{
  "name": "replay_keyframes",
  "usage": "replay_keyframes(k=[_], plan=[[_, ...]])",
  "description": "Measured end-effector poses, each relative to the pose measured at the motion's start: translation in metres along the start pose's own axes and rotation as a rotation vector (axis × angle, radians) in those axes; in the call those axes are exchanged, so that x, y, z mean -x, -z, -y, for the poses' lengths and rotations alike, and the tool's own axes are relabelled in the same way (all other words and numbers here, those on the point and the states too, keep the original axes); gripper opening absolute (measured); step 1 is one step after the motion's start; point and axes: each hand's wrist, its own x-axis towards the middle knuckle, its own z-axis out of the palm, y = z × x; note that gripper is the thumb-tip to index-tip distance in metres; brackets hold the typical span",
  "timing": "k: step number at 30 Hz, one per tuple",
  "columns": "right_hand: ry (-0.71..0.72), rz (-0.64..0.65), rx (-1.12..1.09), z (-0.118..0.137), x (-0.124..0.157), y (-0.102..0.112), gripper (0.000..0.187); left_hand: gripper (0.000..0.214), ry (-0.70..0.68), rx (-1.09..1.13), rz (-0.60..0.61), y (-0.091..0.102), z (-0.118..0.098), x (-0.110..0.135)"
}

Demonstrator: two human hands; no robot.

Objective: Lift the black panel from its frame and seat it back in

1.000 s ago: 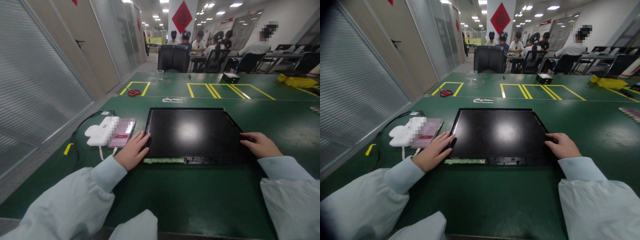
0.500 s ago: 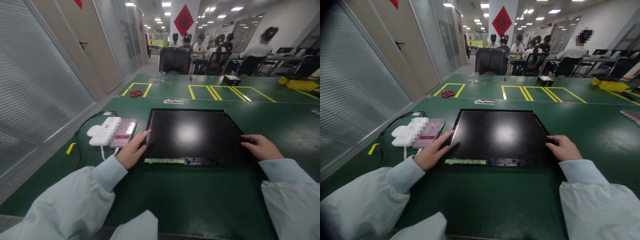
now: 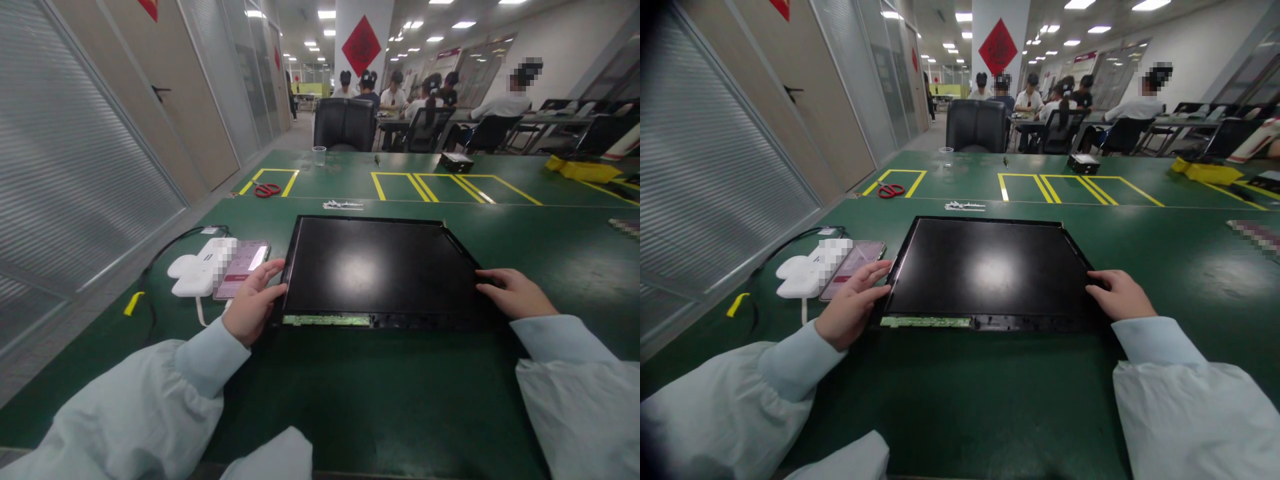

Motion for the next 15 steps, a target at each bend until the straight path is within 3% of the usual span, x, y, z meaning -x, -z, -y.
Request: replay_keyframes(k=[9,15], plan=[[-0.016,-0.007,0.015,0.0,0.001,-0.002,0.049,0.066,0.186,0.25,-0.049,-0.015,-0.016,0.003],[-0.023,-0.001,0.024,0.003,0.003,-0.001,0.052,0.072,0.211,0.292,-0.02,-0.014,-0.016,0.003]])
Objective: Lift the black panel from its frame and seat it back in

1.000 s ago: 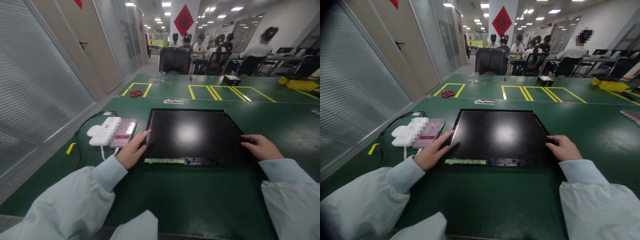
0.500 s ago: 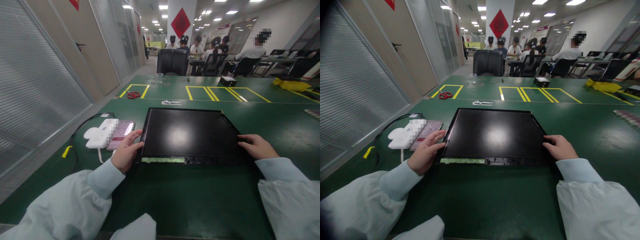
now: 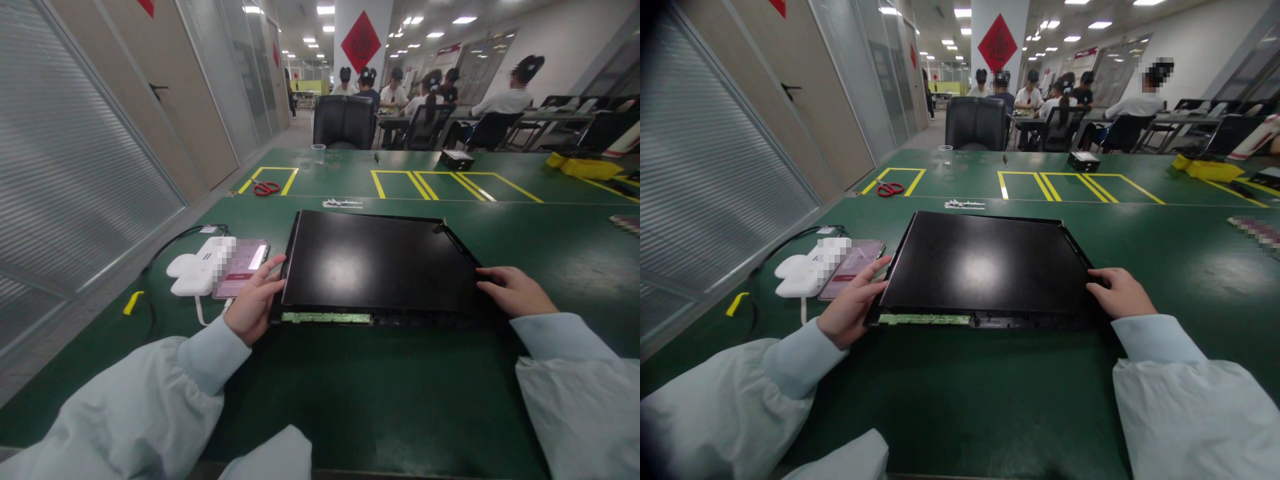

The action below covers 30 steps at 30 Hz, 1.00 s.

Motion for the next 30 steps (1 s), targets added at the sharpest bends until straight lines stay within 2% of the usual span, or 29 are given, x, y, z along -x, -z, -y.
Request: replay_keyframes(k=[4,8,14,17,19,25,30], plan=[[-0.001,0.01,-0.002,0.002,0.0,0.001,0.054,0.079,0.023,0.016,0.007,0.0,0.001,0.001],[-0.017,0.012,-0.004,0.003,-0.001,0.003,0.049,0.08,0.009,0.011,0.016,-0.002,0.0,0.003],[-0.026,0.016,-0.018,0.004,-0.002,0.005,0.039,0.047,-0.019,-0.053,0.076,0.003,0.0,0.004],[-0.033,0.022,-0.026,0.006,-0.002,0.007,0.038,0.039,-0.028,-0.085,0.117,0.007,-0.001,0.003],[-0.037,0.027,-0.033,0.007,-0.002,0.008,0.038,0.043,-0.072,-0.117,0.119,0.01,0.0,0.002],[-0.059,0.026,-0.047,0.009,0.0,0.008,0.039,0.078,-0.209,-0.31,0.202,0.023,0.004,-0.001],[-0.057,0.029,-0.057,0.011,0.001,0.009,0.042,0.081,-0.318,-0.467,0.213,0.033,0.004,-0.005]])
